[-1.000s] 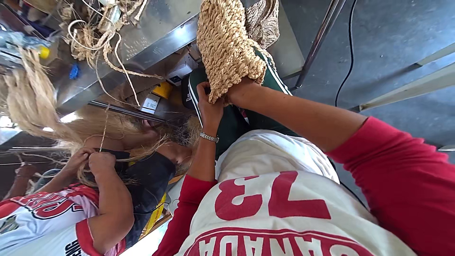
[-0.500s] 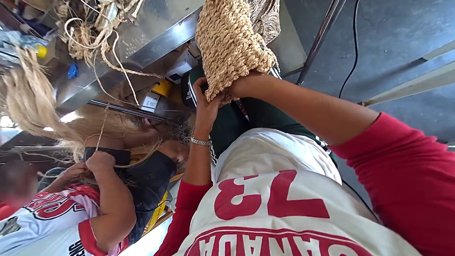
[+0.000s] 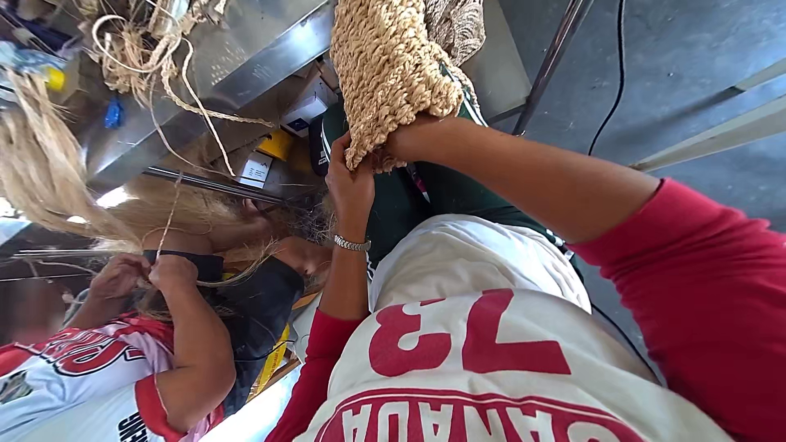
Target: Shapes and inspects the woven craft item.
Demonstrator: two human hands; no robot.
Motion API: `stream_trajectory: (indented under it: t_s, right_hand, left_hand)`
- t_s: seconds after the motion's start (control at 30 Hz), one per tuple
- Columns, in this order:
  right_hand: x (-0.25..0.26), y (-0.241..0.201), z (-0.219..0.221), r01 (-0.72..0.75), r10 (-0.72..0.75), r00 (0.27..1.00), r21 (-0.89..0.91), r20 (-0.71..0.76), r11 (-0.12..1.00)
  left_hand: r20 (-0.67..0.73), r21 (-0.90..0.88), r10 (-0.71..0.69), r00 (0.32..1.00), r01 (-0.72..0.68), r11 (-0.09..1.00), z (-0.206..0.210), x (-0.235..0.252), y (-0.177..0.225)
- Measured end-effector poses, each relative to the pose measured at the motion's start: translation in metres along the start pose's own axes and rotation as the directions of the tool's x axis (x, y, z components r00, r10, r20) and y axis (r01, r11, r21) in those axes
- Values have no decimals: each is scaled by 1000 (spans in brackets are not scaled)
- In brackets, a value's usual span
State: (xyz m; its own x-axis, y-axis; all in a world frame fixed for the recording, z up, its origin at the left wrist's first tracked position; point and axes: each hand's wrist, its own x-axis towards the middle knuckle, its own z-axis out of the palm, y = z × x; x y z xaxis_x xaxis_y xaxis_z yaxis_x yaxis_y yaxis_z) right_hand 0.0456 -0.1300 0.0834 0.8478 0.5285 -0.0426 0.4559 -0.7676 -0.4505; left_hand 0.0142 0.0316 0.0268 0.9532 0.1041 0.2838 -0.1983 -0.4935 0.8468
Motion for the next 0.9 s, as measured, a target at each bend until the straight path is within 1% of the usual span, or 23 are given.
stream_trajectory:
  t_s: [0.03, 0.07, 0.13, 0.2, 0.23, 0.27, 0.33, 0.37, 0.43, 0.47, 0.67, 0.9]
  right_hand:
    - [-1, 0, -1, -14, 14, 1000, 0, 2, 1000]
    - [-2, -1, -3, -29, 29, 999, -8, 30, 1000]
    - [-1, -1, -3, -19, 20, 999, -12, 50, 1000]
    - [-1, 1, 4, -15, 15, 1000, 17, -4, 1000]
    - [0, -1, 4, -27, 27, 1000, 28, 2, 999]
    - [1, -3, 3, -42, 41, 999, 41, 26, 998]
    - [1, -9, -5, -68, 60, 989, 57, 138, 996]
    - [0, -10, -6, -69, 59, 987, 61, 147, 996]
    - [-2, -7, -1, -48, 44, 997, 69, 65, 996]
    - [-4, -8, -1, -49, 46, 997, 58, 57, 997]
    - [-7, -15, 4, -108, 107, 993, 13, 52, 994]
    - [-4, -12, 4, -104, 102, 994, 38, 45, 994]
  left_hand:
    - [-17, 85, 0, 1000, 1, 996, 1, 1, 5]
    - [-24, 131, -11, 1000, 14, 991, 1, 3, 9]
    - [-17, 138, -39, 999, 41, 990, 0, 7, 10]
    - [13, 126, -63, 998, 61, 990, -2, 9, 9]
    - [26, 128, -69, 997, 65, 990, -3, 9, 9]
    - [33, 138, -71, 997, 65, 988, -5, 9, 9]
    - [45, 164, -80, 996, 71, 984, -7, 10, 11]
    - [48, 165, -85, 995, 76, 983, -7, 10, 11]
    - [50, 151, -89, 995, 81, 985, -6, 11, 10]
    - [53, 140, -92, 994, 83, 987, -6, 11, 9]
    - [63, 80, -113, 992, 108, 991, -6, 12, 6]
    - [67, 56, -120, 991, 116, 992, -6, 14, 3]
